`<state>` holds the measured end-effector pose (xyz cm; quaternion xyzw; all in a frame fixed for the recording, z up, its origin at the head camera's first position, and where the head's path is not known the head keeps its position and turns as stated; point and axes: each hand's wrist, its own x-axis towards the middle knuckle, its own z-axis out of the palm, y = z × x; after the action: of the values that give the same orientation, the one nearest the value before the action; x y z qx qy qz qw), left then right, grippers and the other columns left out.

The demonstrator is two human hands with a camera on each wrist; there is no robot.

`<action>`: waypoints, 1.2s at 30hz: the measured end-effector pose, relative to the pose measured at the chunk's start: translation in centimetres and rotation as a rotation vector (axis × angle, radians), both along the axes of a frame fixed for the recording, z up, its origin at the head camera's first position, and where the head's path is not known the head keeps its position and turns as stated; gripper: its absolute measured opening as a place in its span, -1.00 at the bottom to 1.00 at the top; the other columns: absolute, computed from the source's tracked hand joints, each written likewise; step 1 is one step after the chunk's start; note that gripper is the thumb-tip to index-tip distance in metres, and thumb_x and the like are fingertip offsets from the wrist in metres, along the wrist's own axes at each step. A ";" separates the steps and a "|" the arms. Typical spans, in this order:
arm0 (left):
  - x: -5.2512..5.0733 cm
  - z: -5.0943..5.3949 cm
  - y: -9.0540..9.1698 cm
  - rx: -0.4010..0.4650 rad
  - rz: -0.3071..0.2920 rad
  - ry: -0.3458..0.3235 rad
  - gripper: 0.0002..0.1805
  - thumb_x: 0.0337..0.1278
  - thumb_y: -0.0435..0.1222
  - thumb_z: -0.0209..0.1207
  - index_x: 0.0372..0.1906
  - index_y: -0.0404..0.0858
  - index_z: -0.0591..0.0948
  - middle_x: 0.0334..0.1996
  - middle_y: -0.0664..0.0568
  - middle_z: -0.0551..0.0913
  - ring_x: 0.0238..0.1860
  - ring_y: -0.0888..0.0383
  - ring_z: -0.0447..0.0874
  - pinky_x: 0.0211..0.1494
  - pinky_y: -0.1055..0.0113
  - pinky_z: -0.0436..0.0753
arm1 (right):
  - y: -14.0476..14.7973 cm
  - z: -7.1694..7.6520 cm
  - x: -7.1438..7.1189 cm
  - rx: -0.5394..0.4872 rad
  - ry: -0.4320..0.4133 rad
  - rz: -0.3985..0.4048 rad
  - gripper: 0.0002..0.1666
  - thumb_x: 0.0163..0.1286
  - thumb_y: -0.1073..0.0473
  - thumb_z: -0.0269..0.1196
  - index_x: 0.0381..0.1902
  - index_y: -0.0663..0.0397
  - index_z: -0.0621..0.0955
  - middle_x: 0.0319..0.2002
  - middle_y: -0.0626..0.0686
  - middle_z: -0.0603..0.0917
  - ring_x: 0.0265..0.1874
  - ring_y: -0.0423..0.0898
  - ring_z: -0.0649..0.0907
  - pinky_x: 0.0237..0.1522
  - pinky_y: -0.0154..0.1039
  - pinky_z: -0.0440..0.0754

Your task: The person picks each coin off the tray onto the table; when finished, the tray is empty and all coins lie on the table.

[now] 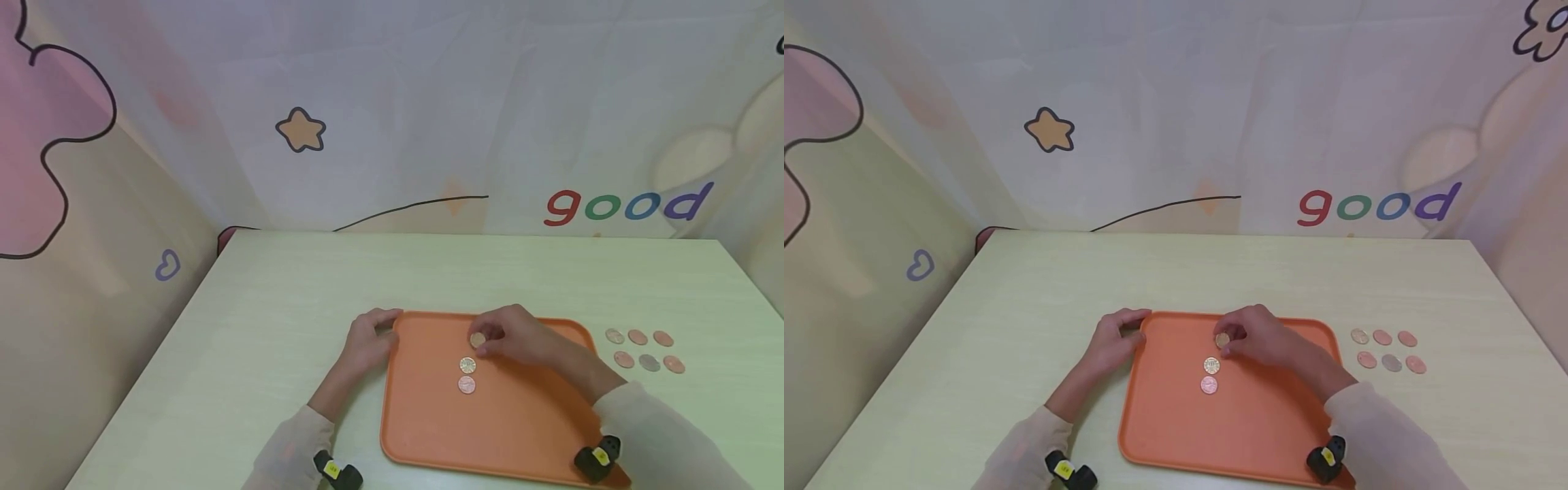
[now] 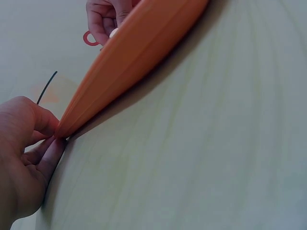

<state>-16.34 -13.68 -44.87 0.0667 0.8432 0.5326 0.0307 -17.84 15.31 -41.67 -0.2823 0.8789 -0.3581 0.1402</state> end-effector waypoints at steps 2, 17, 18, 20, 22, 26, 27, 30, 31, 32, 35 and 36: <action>0.0 0.0 0.0 -0.003 -0.003 0.003 -0.43 -0.01 -0.49 0.09 0.22 -0.37 0.64 0.03 -0.20 0.73 0.17 -0.11 0.65 0.32 -0.03 0.54 | 0.3 0.1 0.1 -0.022 -0.013 -0.028 -0.69 0.19 0.23 0.48 -0.09 0.15 0.75 -0.34 -0.02 0.72 -0.34 -0.22 0.62 -0.22 -0.39 0.62; -0.1 0.0 0.2 -0.011 0.022 0.000 -0.43 -0.02 -0.51 0.10 0.21 -0.35 0.66 0.07 -0.20 0.73 0.20 -0.13 0.64 0.34 -0.06 0.53 | 3.5 1.4 1.9 -0.064 -0.073 -0.220 -0.56 0.28 0.24 0.41 0.11 0.27 0.70 -0.23 0.08 0.80 -0.28 -0.17 0.68 -0.23 -0.46 0.67; -0.1 0.0 0.2 -0.011 0.021 0.001 -0.43 -0.02 -0.51 0.10 0.20 -0.35 0.66 0.06 -0.20 0.73 0.19 -0.13 0.64 0.34 -0.06 0.53 | 3.7 1.4 2.1 -0.060 -0.065 -0.225 -0.56 0.28 0.23 0.41 0.11 0.27 0.70 -0.22 0.09 0.81 -0.28 -0.17 0.67 -0.23 -0.47 0.67; -0.1 -0.1 0.2 -0.010 0.021 0.001 -0.43 -0.02 -0.51 0.10 0.20 -0.35 0.66 0.05 -0.20 0.73 0.19 -0.13 0.64 0.33 -0.06 0.53 | 4.2 1.5 2.4 -0.053 -0.056 -0.238 -0.56 0.27 0.23 0.41 0.10 0.26 0.71 -0.20 0.09 0.81 -0.28 -0.19 0.67 -0.22 -0.48 0.67; -0.1 -0.1 0.2 -0.008 0.020 -0.002 -0.44 -0.02 -0.51 0.11 0.20 -0.35 0.66 0.04 -0.20 0.73 0.19 -0.13 0.65 0.33 -0.06 0.53 | 4.8 1.6 2.7 -0.046 -0.048 -0.248 -0.56 0.26 0.22 0.42 0.10 0.25 0.71 -0.21 0.08 0.80 -0.30 -0.23 0.66 -0.23 -0.47 0.68; -0.2 -0.1 0.2 -0.010 0.018 -0.004 -0.44 -0.01 -0.51 0.10 0.21 -0.34 0.66 0.05 -0.20 0.73 0.20 -0.13 0.64 0.34 -0.05 0.53 | 5.9 1.6 3.3 -0.054 -0.036 -0.267 -0.57 0.25 0.23 0.43 0.08 0.26 0.72 -0.25 0.05 0.78 -0.34 -0.32 0.63 -0.25 -0.46 0.68; -0.2 -0.1 0.2 -0.012 0.017 -0.002 -0.44 -0.01 -0.51 0.10 0.21 -0.35 0.66 0.05 -0.20 0.73 0.20 -0.13 0.64 0.34 -0.05 0.53 | 6.2 1.6 3.4 -0.056 -0.031 -0.269 -0.57 0.25 0.23 0.43 0.07 0.26 0.72 -0.25 0.05 0.78 -0.35 -0.33 0.63 -0.26 -0.46 0.68; -0.1 -0.1 0.2 -0.025 0.012 0.007 -0.43 -0.02 -0.51 0.09 0.20 -0.36 0.66 0.05 -0.21 0.73 0.19 -0.14 0.64 0.34 -0.05 0.53 | 6.8 1.7 3.6 -0.063 -0.022 -0.275 -0.58 0.25 0.24 0.43 0.06 0.27 0.72 -0.26 0.06 0.77 -0.36 -0.36 0.62 -0.27 -0.45 0.69; -0.1 -0.1 0.2 -0.027 0.013 0.006 -0.43 -0.02 -0.51 0.09 0.21 -0.36 0.65 0.04 -0.21 0.73 0.19 -0.14 0.64 0.34 -0.05 0.54 | 7.0 1.7 3.7 -0.065 -0.021 -0.276 -0.58 0.25 0.25 0.43 0.06 0.28 0.72 -0.26 0.06 0.77 -0.36 -0.36 0.62 -0.27 -0.44 0.69; -0.1 -0.1 0.2 -0.027 0.013 0.004 -0.43 -0.01 -0.51 0.09 0.21 -0.36 0.65 0.04 -0.20 0.73 0.20 -0.13 0.64 0.34 -0.05 0.54 | 7.2 1.7 3.8 -0.064 -0.019 -0.279 -0.58 0.25 0.25 0.43 0.06 0.28 0.72 -0.26 0.05 0.77 -0.36 -0.37 0.62 -0.27 -0.44 0.69; -0.2 -0.1 0.1 -0.029 0.015 -0.004 -0.43 -0.01 -0.50 0.09 0.21 -0.34 0.66 0.05 -0.19 0.73 0.20 -0.12 0.64 0.34 -0.05 0.53 | 7.8 1.8 3.9 -0.060 -0.011 -0.285 -0.57 0.25 0.25 0.43 0.08 0.27 0.72 -0.27 0.04 0.75 -0.37 -0.36 0.62 -0.29 -0.44 0.69; -0.2 -0.1 0.0 -0.024 0.017 -0.010 -0.43 -0.01 -0.50 0.09 0.21 -0.34 0.66 0.05 -0.18 0.73 0.20 -0.12 0.64 0.35 -0.04 0.53 | 7.9 1.8 3.9 -0.059 -0.006 -0.290 -0.57 0.25 0.24 0.43 0.08 0.27 0.72 -0.28 0.03 0.75 -0.37 -0.37 0.62 -0.29 -0.44 0.69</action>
<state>-16.51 -13.64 -45.01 0.0565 0.8500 0.5229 0.0314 -13.92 23.25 -39.83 -0.1554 0.8990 -0.4013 0.0811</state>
